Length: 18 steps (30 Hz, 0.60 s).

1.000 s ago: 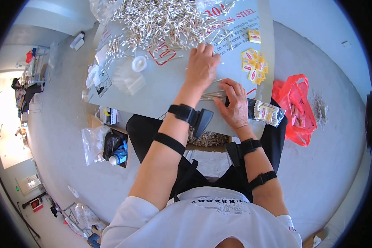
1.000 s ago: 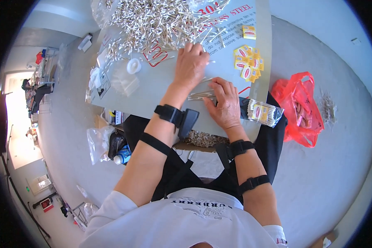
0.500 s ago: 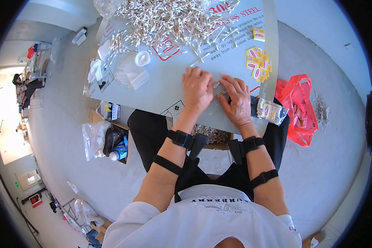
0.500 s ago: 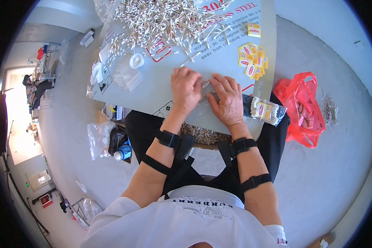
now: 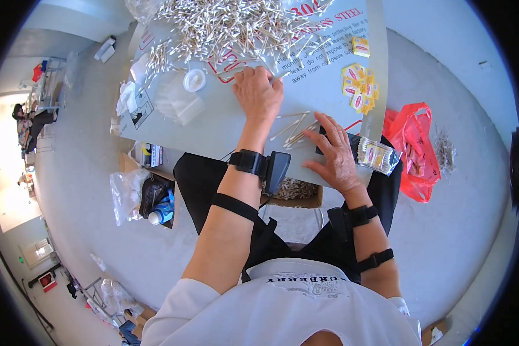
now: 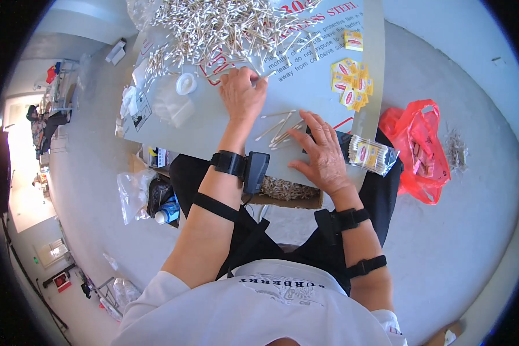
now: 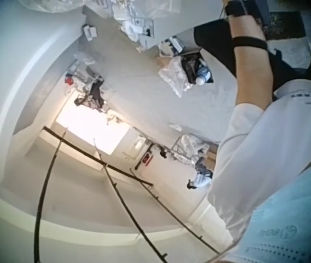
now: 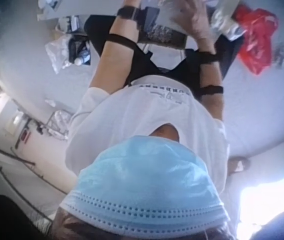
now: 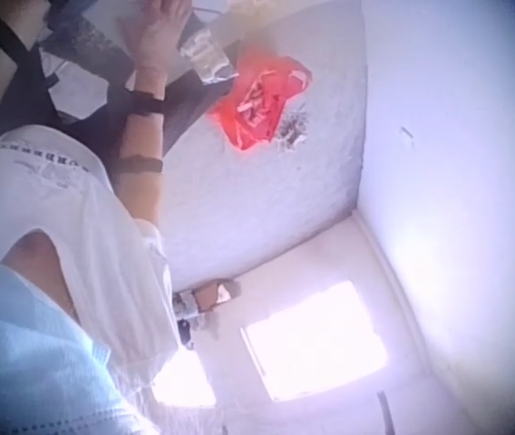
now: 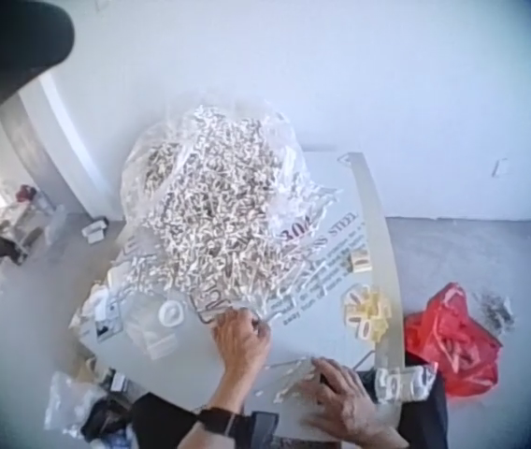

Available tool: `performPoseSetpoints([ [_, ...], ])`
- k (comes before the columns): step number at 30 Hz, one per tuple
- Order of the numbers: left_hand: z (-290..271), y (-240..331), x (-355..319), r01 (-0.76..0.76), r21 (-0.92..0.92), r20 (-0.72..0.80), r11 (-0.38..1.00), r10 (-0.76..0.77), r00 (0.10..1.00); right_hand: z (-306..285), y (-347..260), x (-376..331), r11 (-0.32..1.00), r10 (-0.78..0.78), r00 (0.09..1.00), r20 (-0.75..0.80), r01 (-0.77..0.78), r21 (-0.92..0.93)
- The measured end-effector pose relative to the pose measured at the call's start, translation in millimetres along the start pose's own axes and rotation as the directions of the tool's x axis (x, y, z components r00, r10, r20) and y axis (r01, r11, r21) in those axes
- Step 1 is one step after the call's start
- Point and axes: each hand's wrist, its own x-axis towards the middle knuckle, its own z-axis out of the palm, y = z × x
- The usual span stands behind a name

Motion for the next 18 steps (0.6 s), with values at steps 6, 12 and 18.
performPoseSetpoints([
  [6, 3.9, -9.2, -8.0, -0.035, 0.017, -0.017, 0.999, 0.035, 0.999, 6.5, 0.0, 11.0, 0.999, 0.012, 0.998, -0.063, -0.015, -0.046],
  [12, -8.1, -4.3, -32.8, -0.127, -0.019, 0.071, 0.992, 0.128, 0.989, 14.7, 2.0, 19.5, 0.996, 0.036, 0.987, -0.157, -0.048, -0.074],
  [18, -18.3, -11.1, -27.6, -0.194, -0.224, 0.122, 0.955, 0.225, 0.967, 11.7, -4.4, 23.3, 0.986, 0.097, 0.986, -0.139, -0.114, -0.12],
])
